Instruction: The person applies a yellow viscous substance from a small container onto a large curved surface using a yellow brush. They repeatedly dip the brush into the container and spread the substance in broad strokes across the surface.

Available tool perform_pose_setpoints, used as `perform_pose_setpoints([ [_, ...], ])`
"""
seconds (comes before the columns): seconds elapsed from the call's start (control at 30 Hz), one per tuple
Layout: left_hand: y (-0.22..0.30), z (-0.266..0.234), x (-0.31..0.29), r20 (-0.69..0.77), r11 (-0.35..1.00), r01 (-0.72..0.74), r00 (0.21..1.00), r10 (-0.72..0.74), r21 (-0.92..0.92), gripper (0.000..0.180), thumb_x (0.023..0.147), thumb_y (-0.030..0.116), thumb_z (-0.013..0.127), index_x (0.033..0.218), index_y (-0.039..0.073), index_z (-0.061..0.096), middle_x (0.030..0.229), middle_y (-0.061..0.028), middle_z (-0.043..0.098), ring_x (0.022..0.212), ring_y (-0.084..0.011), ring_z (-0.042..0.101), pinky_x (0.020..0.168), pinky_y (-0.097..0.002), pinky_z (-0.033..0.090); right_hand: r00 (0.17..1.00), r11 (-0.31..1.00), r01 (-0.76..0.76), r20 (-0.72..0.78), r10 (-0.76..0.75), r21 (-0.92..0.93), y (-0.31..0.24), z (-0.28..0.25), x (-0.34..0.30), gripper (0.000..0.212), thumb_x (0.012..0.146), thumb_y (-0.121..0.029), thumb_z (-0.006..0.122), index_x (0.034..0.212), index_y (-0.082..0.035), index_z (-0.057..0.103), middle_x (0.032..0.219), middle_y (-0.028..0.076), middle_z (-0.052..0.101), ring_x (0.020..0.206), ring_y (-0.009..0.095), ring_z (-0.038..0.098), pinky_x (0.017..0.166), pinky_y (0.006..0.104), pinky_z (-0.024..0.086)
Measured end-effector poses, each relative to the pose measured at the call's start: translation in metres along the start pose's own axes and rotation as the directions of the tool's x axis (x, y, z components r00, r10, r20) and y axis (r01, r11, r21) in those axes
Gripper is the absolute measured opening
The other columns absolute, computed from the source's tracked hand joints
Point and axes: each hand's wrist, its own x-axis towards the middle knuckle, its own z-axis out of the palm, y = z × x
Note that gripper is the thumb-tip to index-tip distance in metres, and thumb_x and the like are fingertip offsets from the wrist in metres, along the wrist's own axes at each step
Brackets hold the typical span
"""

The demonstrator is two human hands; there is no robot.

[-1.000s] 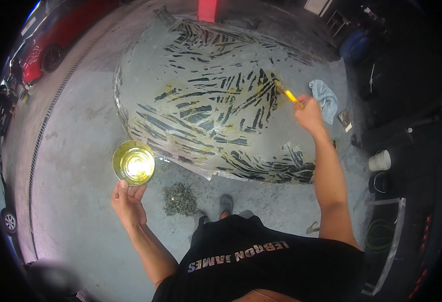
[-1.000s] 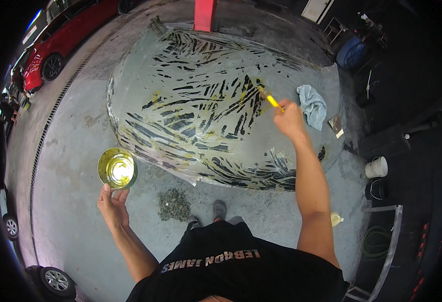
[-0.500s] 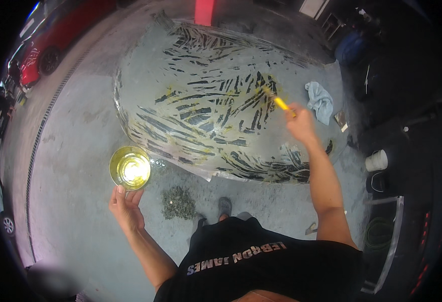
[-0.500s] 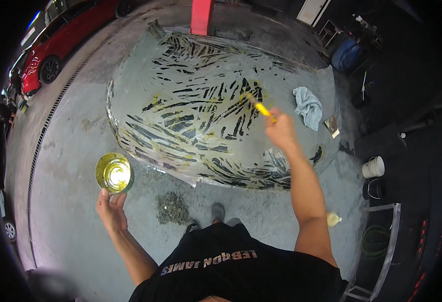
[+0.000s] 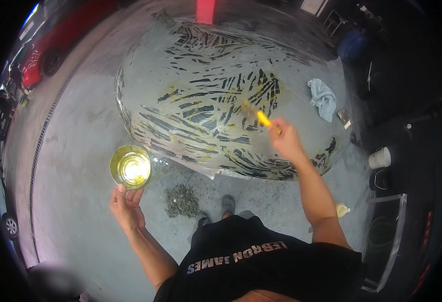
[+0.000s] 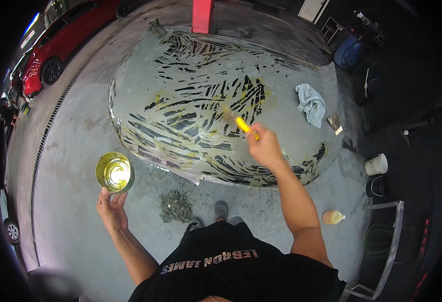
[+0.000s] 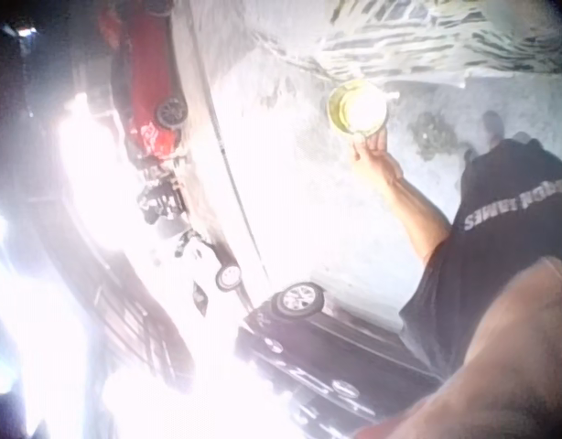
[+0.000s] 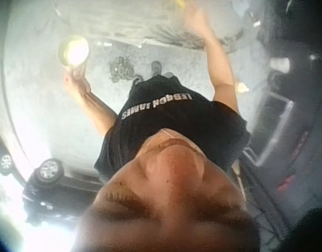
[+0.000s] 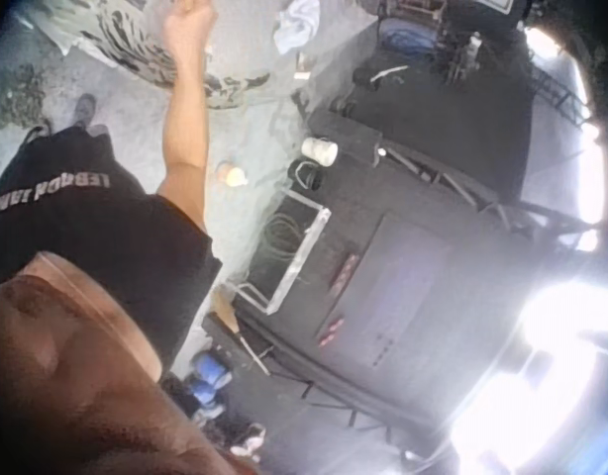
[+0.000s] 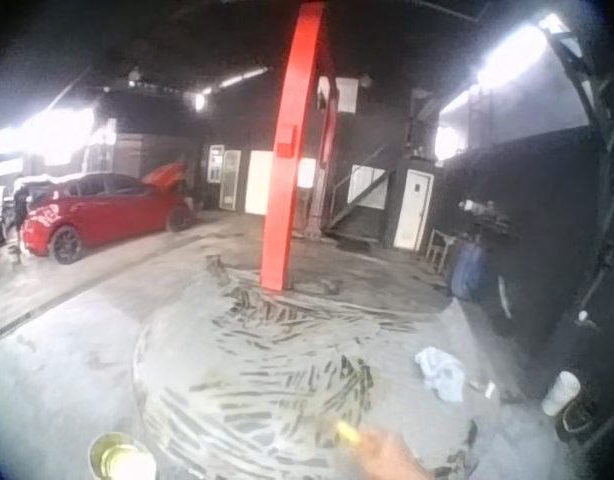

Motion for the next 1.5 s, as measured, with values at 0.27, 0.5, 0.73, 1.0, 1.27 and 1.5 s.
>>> perform_pose_setpoints([
  [0.27, 0.003, -0.008, 0.0, 0.003, 0.999, -0.013, 1.0, 0.013, -0.037, 0.047, 0.1, 0.03, 0.072, 0.125, -0.008, 0.059, 0.116, -0.0156, 0.07, 0.094, -0.0256, 0.076, 0.081, -0.0358, 0.067, 0.993, 0.921, 0.031, -0.094, -0.073, -0.389, 0.027, 0.011, 0.015, 0.023, 0.096, -0.018, 0.064, 0.115, -0.007, 0.068, 0.082, 0.026, 0.072, 0.075, 0.047, 0.071, 0.068, 0.0553, 0.054],
  [0.5, 0.006, -0.015, 0.0, -0.02, 0.998, -0.014, 1.0, 0.012, -0.067, 0.045, 0.099, 0.027, 0.074, 0.123, -0.008, 0.06, 0.114, -0.0161, 0.071, 0.093, -0.0268, 0.076, 0.081, -0.0364, 0.066, 0.983, 0.864, 0.174, 0.025, -0.184, -0.473, -0.014, 0.0, -0.03, 0.02, 0.094, -0.017, 0.065, 0.11, -0.005, 0.067, 0.092, 0.024, 0.072, 0.08, 0.046, 0.072, 0.071, 0.0546, 0.058],
  [0.73, 0.001, -0.01, 0.006, 0.02, 0.996, 0.023, 1.0, -0.021, -0.085, 0.046, 0.097, 0.025, 0.076, 0.123, -0.009, 0.059, 0.113, -0.0182, 0.072, 0.093, -0.0279, 0.077, 0.081, -0.0359, 0.065, 0.998, 0.786, 0.049, -0.004, -0.065, -0.616, 0.002, -0.003, -0.001, 0.021, 0.095, -0.016, 0.065, 0.111, -0.002, 0.067, 0.088, 0.023, 0.072, 0.077, 0.046, 0.072, 0.07, 0.0551, 0.059],
  [1.0, -0.002, -0.012, 0.008, 0.034, 0.993, 0.043, 0.999, -0.039, -0.111, 0.047, 0.097, 0.024, 0.076, 0.124, -0.009, 0.059, 0.112, -0.0195, 0.073, 0.09, -0.0271, 0.077, 0.079, -0.0359, 0.066, 0.997, 0.881, 0.066, -0.004, -0.077, -0.468, -0.034, 0.005, -0.073, 0.015, 0.095, -0.013, 0.064, 0.103, -0.001, 0.063, 0.083, 0.027, 0.069, 0.078, 0.049, 0.069, 0.071, 0.0583, 0.053],
  [1.27, -0.007, -0.017, 0.006, 0.049, 0.989, 0.049, 0.998, -0.043, -0.143, 0.047, 0.097, 0.023, 0.076, 0.125, -0.01, 0.058, 0.112, -0.0196, 0.073, 0.089, -0.0274, 0.077, 0.079, -0.0366, 0.066, 0.994, 0.863, 0.107, 0.019, -0.112, -0.494, -0.041, 0.006, -0.08, 0.021, 0.095, -0.015, 0.064, 0.11, 0.0, 0.064, 0.087, 0.028, 0.071, 0.078, 0.047, 0.072, 0.07, 0.057, 0.058],
  [1.5, -0.006, -0.008, 0.007, 0.052, 0.988, 0.057, 0.997, -0.05, -0.145, 0.045, 0.097, 0.022, 0.076, 0.124, -0.009, 0.058, 0.109, -0.0191, 0.074, 0.089, -0.0264, 0.077, 0.078, -0.0365, 0.066, 0.987, 0.896, 0.141, 0.125, -0.096, -0.422, -0.057, 0.033, -0.078, 0.015, 0.095, -0.014, 0.066, 0.104, -0.002, 0.064, 0.09, 0.028, 0.071, 0.082, 0.05, 0.069, 0.074, 0.0566, 0.055],
])
